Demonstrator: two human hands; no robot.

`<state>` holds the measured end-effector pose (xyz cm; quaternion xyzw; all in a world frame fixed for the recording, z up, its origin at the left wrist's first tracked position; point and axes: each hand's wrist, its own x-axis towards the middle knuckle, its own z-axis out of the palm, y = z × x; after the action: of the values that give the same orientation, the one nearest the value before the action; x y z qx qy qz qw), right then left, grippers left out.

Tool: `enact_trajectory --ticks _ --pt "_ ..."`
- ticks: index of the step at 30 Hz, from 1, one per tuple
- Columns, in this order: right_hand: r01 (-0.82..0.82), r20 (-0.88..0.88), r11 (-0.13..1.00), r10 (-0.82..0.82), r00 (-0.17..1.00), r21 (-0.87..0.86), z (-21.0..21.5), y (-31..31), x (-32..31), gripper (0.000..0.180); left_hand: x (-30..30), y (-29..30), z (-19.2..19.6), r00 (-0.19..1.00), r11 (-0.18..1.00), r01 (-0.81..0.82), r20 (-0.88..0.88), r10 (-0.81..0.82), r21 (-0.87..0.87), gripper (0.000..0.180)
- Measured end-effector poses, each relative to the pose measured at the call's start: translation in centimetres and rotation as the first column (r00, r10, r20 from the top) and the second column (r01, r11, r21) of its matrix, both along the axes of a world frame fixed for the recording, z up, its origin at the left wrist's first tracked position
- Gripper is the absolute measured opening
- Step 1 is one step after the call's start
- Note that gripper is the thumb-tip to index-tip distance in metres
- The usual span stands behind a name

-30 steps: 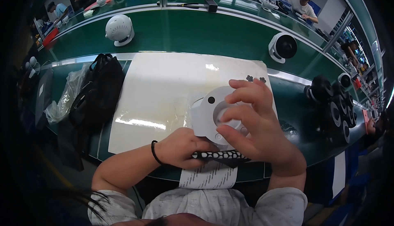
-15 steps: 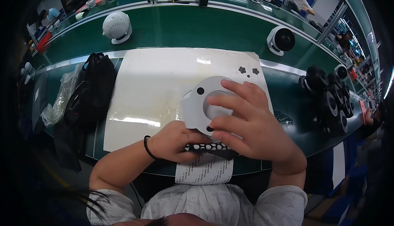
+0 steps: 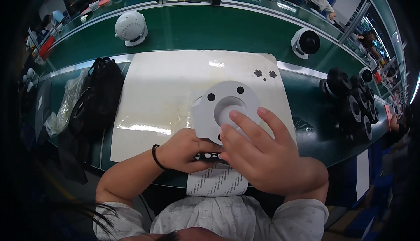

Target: Assembling and inspecting white security camera housings by attaching components and labels.

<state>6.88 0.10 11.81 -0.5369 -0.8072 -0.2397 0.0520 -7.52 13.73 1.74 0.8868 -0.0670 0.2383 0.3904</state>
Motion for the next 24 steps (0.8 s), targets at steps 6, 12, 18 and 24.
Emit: enact_trajectory --ticks 6,12,18,24 --pt "-0.043 -0.321 0.995 0.01 0.947 -0.095 0.9 0.7 0.8 0.028 -0.5 -0.2 0.0 0.996 0.999 -0.043 -0.085 0.042 -0.007 0.029" --pt "-0.277 -0.484 0.959 0.217 0.848 -0.055 -1.3 1.4 0.0 0.028 -1.2 -0.3 0.9 0.999 0.999 -0.009 -0.039 0.008 -0.034 0.028" --pt "-0.446 -0.452 0.894 0.383 0.806 -0.036 -1.0 0.9 -0.1 0.03 -1.3 -0.7 1.6 0.997 0.979 -0.026 -0.074 0.011 -0.203 0.018" --pt "-0.103 -0.736 0.98 -0.058 0.675 -0.172 0.8 1.9 3.0 0.042 -1.5 -0.4 0.1 0.997 0.991 -0.075 0.002 0.075 -0.109 0.017"
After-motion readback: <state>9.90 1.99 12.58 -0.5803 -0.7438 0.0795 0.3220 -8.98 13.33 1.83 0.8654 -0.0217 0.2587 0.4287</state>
